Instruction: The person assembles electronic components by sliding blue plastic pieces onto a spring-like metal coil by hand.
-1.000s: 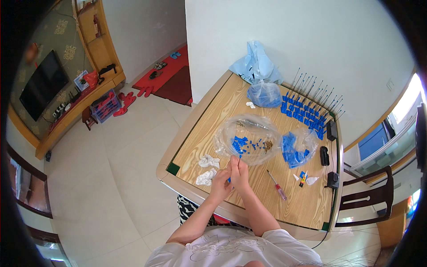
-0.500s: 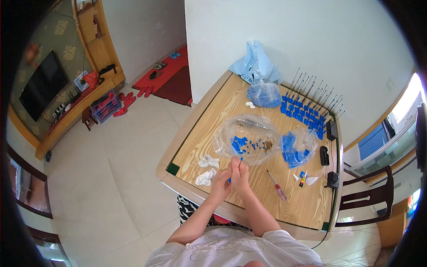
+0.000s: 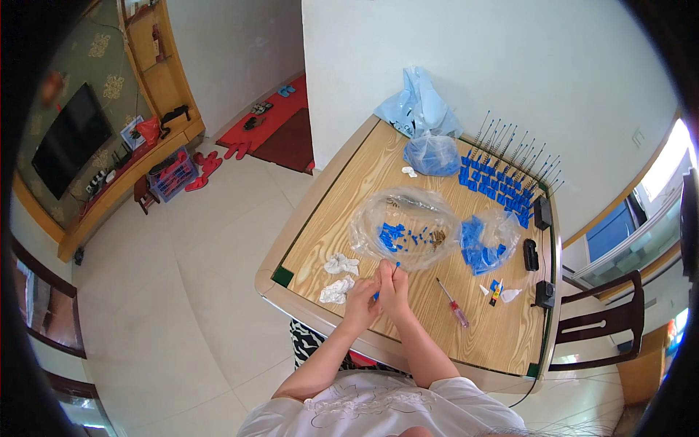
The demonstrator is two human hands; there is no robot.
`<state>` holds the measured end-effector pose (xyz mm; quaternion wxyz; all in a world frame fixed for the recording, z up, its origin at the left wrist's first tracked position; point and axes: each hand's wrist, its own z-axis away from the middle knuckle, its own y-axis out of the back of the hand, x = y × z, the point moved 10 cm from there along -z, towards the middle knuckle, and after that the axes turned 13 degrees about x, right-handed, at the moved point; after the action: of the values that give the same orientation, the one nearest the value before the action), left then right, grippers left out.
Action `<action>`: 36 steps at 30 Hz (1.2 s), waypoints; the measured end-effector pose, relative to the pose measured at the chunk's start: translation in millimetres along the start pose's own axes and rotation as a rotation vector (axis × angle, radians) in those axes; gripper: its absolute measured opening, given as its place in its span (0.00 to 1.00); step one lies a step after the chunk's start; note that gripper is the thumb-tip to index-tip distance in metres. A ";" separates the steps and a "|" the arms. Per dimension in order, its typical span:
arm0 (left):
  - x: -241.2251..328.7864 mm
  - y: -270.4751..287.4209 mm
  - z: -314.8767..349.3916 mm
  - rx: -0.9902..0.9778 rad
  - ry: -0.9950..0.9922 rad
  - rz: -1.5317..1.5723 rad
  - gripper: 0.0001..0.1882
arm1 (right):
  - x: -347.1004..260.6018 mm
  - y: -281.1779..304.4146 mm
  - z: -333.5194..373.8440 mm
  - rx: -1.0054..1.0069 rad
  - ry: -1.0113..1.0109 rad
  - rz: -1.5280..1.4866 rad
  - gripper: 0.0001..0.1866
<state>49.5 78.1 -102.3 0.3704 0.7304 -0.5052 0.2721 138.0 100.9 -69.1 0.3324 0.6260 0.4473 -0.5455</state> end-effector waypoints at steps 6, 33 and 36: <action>-8.8 -1.5 3.9 0.016 0.012 0.039 0.20 | -0.2 -2.0 1.2 -0.008 -0.014 -0.007 0.20; -3.8 -4.0 3.1 -0.027 0.001 0.002 0.21 | 4.6 -0.3 -0.7 0.003 -0.026 -0.011 0.19; -13.0 -4.6 7.0 -0.028 0.013 -0.004 0.21 | 5.2 -2.5 0.3 0.000 -0.025 0.005 0.19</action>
<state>49.5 80.3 -117.6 0.3845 0.7243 -0.5051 0.2692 135.6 102.6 -74.1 0.3395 0.6203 0.4415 -0.5522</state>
